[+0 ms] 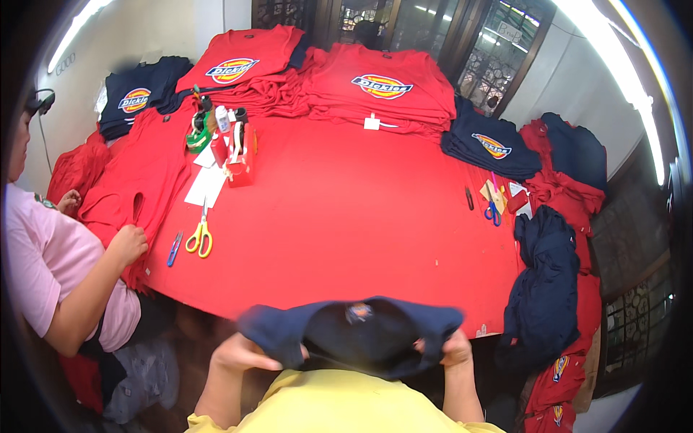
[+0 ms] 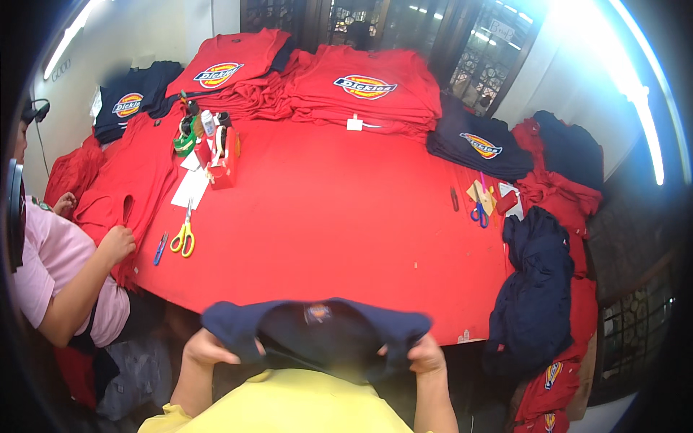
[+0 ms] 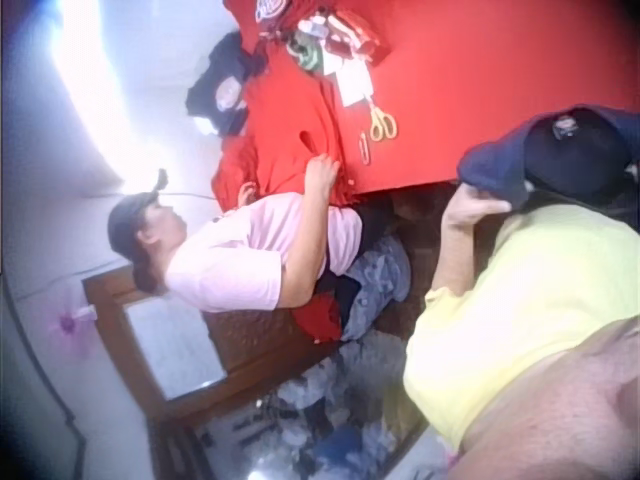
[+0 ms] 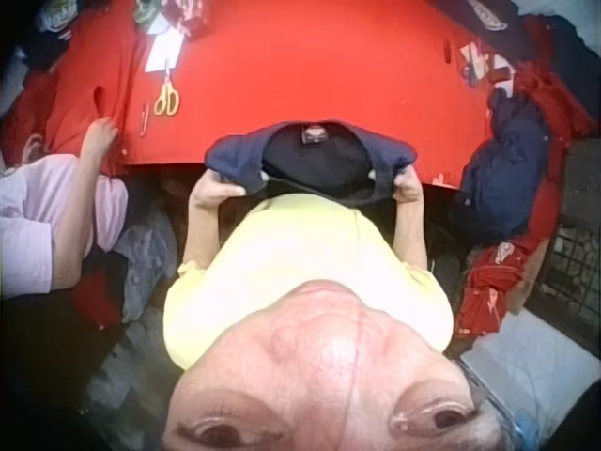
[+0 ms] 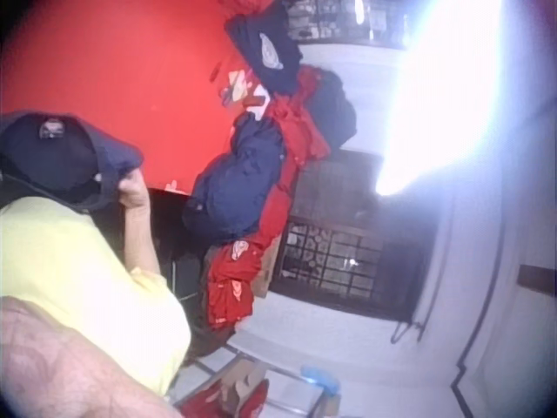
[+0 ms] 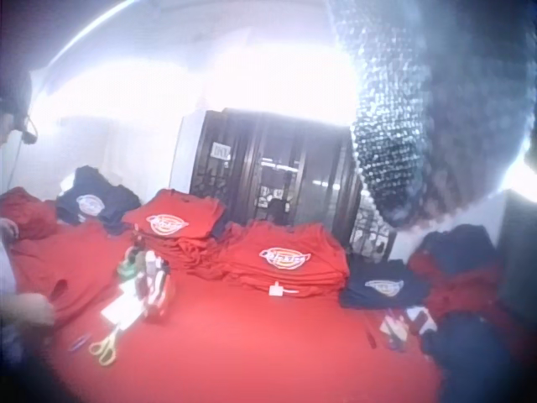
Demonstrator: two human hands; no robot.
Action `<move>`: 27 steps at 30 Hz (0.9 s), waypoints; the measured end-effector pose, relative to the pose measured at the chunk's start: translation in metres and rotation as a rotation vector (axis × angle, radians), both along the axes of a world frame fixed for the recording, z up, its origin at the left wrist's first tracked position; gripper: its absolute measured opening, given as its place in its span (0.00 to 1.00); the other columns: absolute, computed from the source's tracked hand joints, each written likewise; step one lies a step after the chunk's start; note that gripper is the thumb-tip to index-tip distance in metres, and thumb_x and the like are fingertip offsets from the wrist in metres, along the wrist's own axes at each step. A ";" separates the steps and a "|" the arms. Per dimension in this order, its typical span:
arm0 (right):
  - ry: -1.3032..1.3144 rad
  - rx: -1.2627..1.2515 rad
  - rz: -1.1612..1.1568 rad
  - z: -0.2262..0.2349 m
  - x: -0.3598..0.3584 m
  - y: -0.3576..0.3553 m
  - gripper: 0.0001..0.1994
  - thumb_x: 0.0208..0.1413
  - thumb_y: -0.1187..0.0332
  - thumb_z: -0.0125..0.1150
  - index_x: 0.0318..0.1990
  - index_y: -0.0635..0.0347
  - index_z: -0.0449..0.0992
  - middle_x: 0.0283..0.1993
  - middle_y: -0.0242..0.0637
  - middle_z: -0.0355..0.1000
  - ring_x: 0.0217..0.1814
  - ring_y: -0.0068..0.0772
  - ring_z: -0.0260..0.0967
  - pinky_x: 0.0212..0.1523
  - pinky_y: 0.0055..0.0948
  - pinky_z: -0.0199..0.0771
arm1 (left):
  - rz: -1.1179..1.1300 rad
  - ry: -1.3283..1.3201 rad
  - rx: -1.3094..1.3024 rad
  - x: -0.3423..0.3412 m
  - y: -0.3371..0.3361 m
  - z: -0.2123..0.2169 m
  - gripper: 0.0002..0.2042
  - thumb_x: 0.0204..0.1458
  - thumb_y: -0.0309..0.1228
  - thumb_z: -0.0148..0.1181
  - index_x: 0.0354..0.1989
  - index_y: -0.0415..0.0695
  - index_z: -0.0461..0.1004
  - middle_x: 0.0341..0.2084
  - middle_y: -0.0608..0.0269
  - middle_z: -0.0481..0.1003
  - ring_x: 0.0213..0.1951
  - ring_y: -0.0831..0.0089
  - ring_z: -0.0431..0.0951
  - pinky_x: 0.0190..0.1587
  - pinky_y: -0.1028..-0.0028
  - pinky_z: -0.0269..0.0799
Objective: The person picks up navy tank tops from a table, turns them over to check the labels and fabric, uses a small tool to trim excess threads from the necklines, and refolds them before placing them back on the table.
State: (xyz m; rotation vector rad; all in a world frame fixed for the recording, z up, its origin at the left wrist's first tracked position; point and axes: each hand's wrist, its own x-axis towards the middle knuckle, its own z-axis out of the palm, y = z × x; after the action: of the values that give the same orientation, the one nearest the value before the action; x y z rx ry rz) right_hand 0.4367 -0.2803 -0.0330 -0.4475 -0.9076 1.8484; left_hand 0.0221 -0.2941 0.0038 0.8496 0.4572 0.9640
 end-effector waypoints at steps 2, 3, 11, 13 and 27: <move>-0.045 -0.060 0.054 -0.017 0.016 -0.001 0.22 0.53 0.62 0.64 0.52 0.65 0.71 0.49 0.44 0.74 0.52 0.46 0.72 0.53 0.50 0.71 | 0.016 0.057 -0.120 0.012 -0.003 -0.019 0.16 0.47 0.25 0.65 0.44 0.34 0.73 0.37 0.50 0.77 0.39 0.58 0.80 0.42 0.61 0.76; 0.040 -0.051 -0.053 -0.020 0.022 0.002 0.21 0.52 0.64 0.64 0.52 0.66 0.71 0.48 0.44 0.74 0.51 0.46 0.72 0.52 0.49 0.71 | 0.070 0.040 -0.077 0.009 0.003 -0.021 0.16 0.48 0.26 0.64 0.44 0.34 0.73 0.37 0.51 0.77 0.38 0.59 0.80 0.42 0.61 0.76; -0.057 0.083 -0.321 0.013 0.114 -0.007 0.18 0.44 0.70 0.68 0.41 0.71 0.74 0.37 0.47 0.76 0.42 0.45 0.75 0.44 0.41 0.73 | 0.207 -0.005 -0.005 -0.014 0.022 -0.036 0.21 0.48 0.29 0.64 0.50 0.33 0.70 0.43 0.56 0.76 0.42 0.67 0.77 0.46 0.69 0.71; -0.298 0.414 -0.714 0.031 0.151 -0.007 0.20 0.47 0.57 0.69 0.34 0.67 0.74 0.33 0.48 0.75 0.27 0.40 0.74 0.30 0.37 0.77 | -0.077 0.000 0.478 -0.039 0.053 -0.018 0.18 0.47 0.29 0.65 0.44 0.31 0.71 0.35 0.54 0.78 0.31 0.66 0.79 0.35 0.69 0.74; -0.462 -0.241 -0.322 -0.074 0.163 0.342 0.14 0.63 0.68 0.46 0.52 0.62 0.69 0.52 0.40 0.71 0.53 0.33 0.70 0.55 0.34 0.69 | 0.212 0.415 -0.319 0.086 0.346 -0.086 0.21 0.57 0.39 0.56 0.51 0.34 0.69 0.43 0.52 0.77 0.47 0.62 0.77 0.54 0.63 0.71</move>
State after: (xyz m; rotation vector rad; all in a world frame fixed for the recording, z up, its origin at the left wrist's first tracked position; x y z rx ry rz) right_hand 0.5993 0.0616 -0.1069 -1.1378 -0.8520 1.5848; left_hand 0.1082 0.0517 -0.0826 0.7166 1.0473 0.8749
